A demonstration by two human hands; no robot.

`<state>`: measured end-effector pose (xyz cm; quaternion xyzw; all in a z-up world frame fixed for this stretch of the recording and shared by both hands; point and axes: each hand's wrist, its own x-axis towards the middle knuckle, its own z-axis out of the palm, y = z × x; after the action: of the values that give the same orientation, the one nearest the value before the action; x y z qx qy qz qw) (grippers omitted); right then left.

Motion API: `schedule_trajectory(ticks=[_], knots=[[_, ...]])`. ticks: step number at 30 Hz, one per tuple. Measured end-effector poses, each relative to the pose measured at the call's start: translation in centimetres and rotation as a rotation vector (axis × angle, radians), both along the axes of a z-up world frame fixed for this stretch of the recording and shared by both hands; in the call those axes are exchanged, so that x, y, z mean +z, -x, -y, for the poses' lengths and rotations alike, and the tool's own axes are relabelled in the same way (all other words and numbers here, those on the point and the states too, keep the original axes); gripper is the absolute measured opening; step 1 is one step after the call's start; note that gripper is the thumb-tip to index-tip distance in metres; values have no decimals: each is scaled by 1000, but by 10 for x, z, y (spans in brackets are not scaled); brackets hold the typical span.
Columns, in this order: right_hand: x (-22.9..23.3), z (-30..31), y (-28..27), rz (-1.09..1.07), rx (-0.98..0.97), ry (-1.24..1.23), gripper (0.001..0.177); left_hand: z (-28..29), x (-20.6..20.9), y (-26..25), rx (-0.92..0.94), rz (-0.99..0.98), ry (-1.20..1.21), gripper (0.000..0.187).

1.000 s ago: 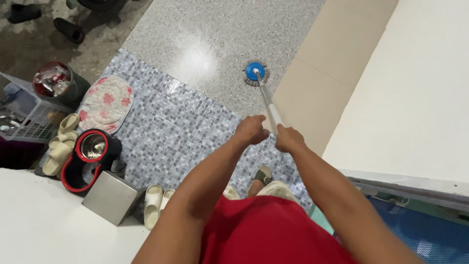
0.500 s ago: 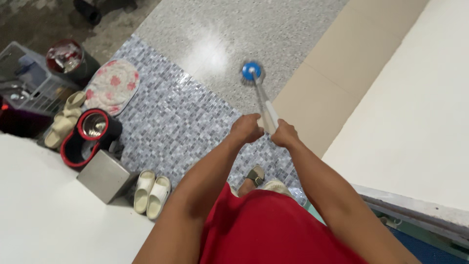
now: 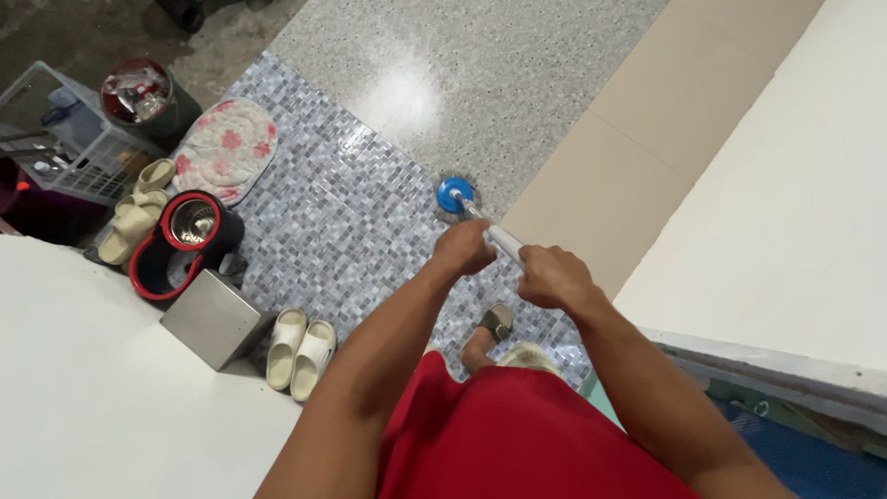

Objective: The person mops the tiled floor using a spin mop by pushing and pulling the mop head across the surface.

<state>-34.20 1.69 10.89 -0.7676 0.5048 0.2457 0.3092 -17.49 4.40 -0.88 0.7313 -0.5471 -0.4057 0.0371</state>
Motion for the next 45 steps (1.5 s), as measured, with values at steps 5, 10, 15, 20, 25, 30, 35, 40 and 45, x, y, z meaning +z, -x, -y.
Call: schedule_trajectory(ticks=[5, 10, 15, 20, 25, 30, 35, 40, 45], knots=[[-79, -12, -32, 24, -82, 87, 36, -45, -5, -17, 1, 16, -48, 60], [-126, -74, -67, 70, -32, 140, 40, -85, -7, -39, -2, -5, -32, 62], [-48, -109, -68, -26, 102, 81, 37, -117, -1, -57, 16, -14, -45, 57], [13, -121, -76, -30, 27, 97, 34, -129, 5, -61, 17, -19, -23, 54], [-53, -127, -97, 11, -35, 144, 37, -138, 10, -63, -32, -82, -23, 51], [-93, -140, -83, 19, -20, 158, 39, -147, 19, -73, -7, -19, -6, 55], [-33, -128, -89, 10, 32, 196, 34, -146, 8, -87, 19, -7, -2, 59], [-46, -108, -110, 84, 57, 254, 25, -137, 2, -93, -21, 4, -5, 59], [-117, -91, -120, 124, 94, 304, 28, -125, 1, -97, 64, -7, 39, 62]])
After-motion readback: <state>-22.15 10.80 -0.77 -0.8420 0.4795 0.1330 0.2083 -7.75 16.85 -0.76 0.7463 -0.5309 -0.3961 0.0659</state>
